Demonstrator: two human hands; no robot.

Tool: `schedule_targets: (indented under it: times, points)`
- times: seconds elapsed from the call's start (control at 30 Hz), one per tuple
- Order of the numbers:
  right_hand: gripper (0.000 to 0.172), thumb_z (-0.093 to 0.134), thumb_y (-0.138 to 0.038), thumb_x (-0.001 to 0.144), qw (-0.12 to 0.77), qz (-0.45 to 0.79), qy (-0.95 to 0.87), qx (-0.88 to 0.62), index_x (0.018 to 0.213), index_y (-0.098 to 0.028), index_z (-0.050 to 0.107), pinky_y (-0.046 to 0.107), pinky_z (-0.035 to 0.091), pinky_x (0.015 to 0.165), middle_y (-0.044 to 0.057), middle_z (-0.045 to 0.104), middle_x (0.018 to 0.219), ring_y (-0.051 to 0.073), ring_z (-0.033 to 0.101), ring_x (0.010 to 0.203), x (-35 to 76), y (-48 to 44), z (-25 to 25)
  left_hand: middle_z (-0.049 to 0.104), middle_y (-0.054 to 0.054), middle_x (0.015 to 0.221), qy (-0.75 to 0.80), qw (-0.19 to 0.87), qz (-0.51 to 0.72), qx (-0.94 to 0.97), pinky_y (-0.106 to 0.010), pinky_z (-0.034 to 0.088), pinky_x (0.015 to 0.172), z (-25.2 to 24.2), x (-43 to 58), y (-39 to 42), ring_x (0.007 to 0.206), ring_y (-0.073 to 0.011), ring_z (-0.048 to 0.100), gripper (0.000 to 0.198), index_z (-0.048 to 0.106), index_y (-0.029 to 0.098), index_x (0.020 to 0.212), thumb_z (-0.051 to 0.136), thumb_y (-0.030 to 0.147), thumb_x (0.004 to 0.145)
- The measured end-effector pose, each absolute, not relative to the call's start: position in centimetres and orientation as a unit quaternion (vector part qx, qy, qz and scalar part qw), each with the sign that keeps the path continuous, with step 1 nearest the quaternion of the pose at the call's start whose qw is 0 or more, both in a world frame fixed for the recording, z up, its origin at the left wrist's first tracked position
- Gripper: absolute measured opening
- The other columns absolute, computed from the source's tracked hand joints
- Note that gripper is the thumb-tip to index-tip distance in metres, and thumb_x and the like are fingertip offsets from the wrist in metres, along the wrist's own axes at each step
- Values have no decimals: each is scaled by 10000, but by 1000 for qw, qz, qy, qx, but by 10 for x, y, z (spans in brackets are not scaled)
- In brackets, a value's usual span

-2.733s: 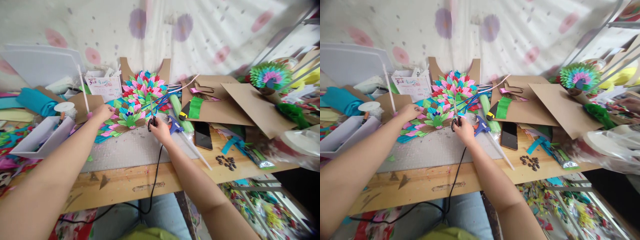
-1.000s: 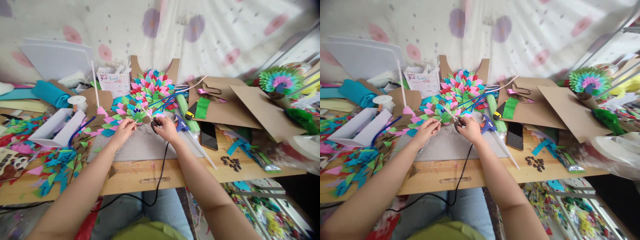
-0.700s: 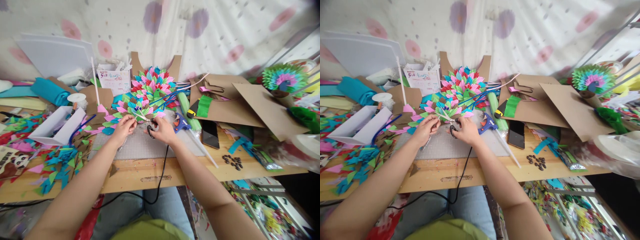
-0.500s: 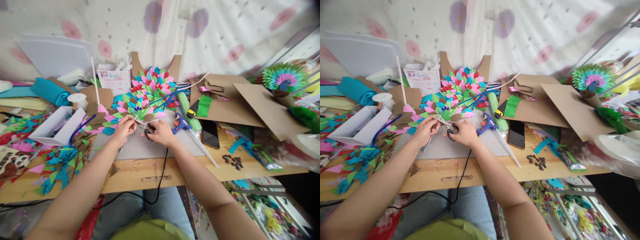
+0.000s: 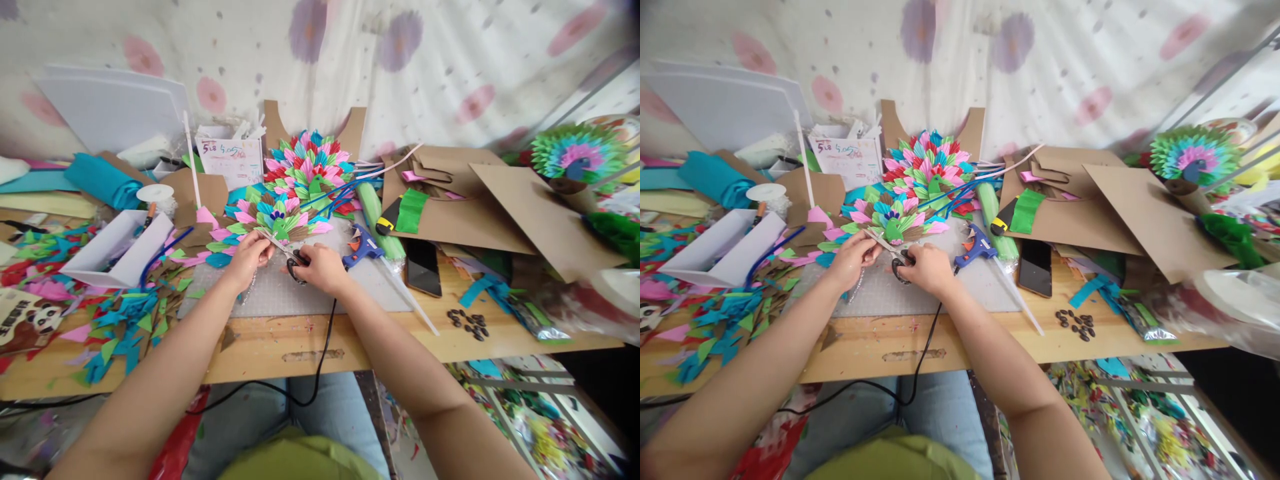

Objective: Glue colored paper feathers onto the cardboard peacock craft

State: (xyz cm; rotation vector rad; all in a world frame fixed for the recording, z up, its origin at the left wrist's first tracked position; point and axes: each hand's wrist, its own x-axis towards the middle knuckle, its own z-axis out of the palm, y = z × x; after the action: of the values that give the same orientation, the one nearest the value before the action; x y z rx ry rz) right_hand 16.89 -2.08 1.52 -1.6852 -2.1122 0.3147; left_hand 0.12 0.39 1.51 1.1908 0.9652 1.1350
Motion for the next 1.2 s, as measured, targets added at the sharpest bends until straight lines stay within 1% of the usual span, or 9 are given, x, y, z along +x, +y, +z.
schedule_targets:
  times: [0.17, 0.3, 0.4, 0.5, 0.57, 0.77, 0.93, 1.07, 1.2]
  points:
    - [358, 576, -551, 700, 213, 133, -757, -604, 604, -208, 542, 254, 233, 538, 10, 511, 628, 136, 438, 584, 169, -20, 15, 384, 64, 489, 410, 607, 477, 486, -162, 133, 371, 18, 0, 3, 392, -32, 251, 153, 402, 177, 642, 540, 212, 698]
    - [330, 583, -508, 693, 223, 148, -757, -597, 591, -202, 514, 246, 224, 529, -7, 486, 617, 116, 395, 568, 170, -19, 13, 360, 71, 506, 372, 680, 463, 429, -138, 127, 347, 19, -5, 6, 396, -30, 281, 167, 398, 178, 667, 564, 174, 681]
    - [318, 579, -474, 698, 224, 182, -760, -582, 575, -194, 490, 238, 212, 513, -29, 451, 579, 97, 361, 547, 172, -17, 13, 351, 69, 504, 342, 726, 448, 393, -125, 140, 333, 19, -8, 8, 404, -31, 303, 196, 378, 175, 643, 570, 148, 673]
    - [333, 561, -462, 718, 215, 229, -757, -573, 552, -186, 474, 235, 200, 506, -44, 414, 532, 84, 339, 528, 172, -18, 13, 348, 69, 493, 329, 748, 441, 370, -120, 135, 320, 18, -9, 9, 392, -24, 283, 204, 377, 168, 617, 571, 141, 672]
    - [363, 547, -486, 730, 210, 241, -753, -576, 543, -184, 470, 235, 200, 509, -44, 410, 524, 83, 335, 528, 171, -20, 13, 346, 72, 486, 328, 750, 443, 365, -120, 124, 314, 18, -9, 9, 379, -19, 257, 201, 383, 164, 607, 573, 143, 669]
    - [382, 524, -521, 743, 191, 215, -763, -580, 558, -190, 477, 232, 200, 507, -41, 435, 536, 85, 344, 521, 168, -23, 16, 322, 73, 445, 369, 711, 433, 414, -135, 124, 326, 19, -8, 7, 360, -13, 215, 227, 375, 162, 544, 572, 175, 655]
    - [394, 498, -560, 759, 163, 201, -766, -589, 614, -194, 523, 232, 215, 512, -21, 506, 586, 99, 406, 548, 165, -25, 16, 298, 71, 423, 414, 647, 427, 476, -165, 132, 350, 18, -5, 3, 356, -17, 215, 225, 363, 167, 497, 542, 184, 631]
    - [455, 456, -629, 767, 134, 216, -756, -603, 659, -197, 548, 233, 242, 514, -5, 544, 615, 117, 451, 576, 161, -28, 18, 324, 73, 443, 461, 590, 444, 491, -179, 159, 377, 15, 0, 1, 382, -30, 252, 142, 401, 170, 544, 521, 181, 617]
    - [487, 420, -653, 778, 120, 236, -746, -611, 671, -196, 551, 233, 259, 517, 0, 557, 629, 121, 470, 585, 159, -30, 22, 349, 77, 462, 482, 550, 464, 499, -185, 203, 408, 13, 4, 1, 415, -40, 284, 88, 443, 169, 585, 529, 182, 601]
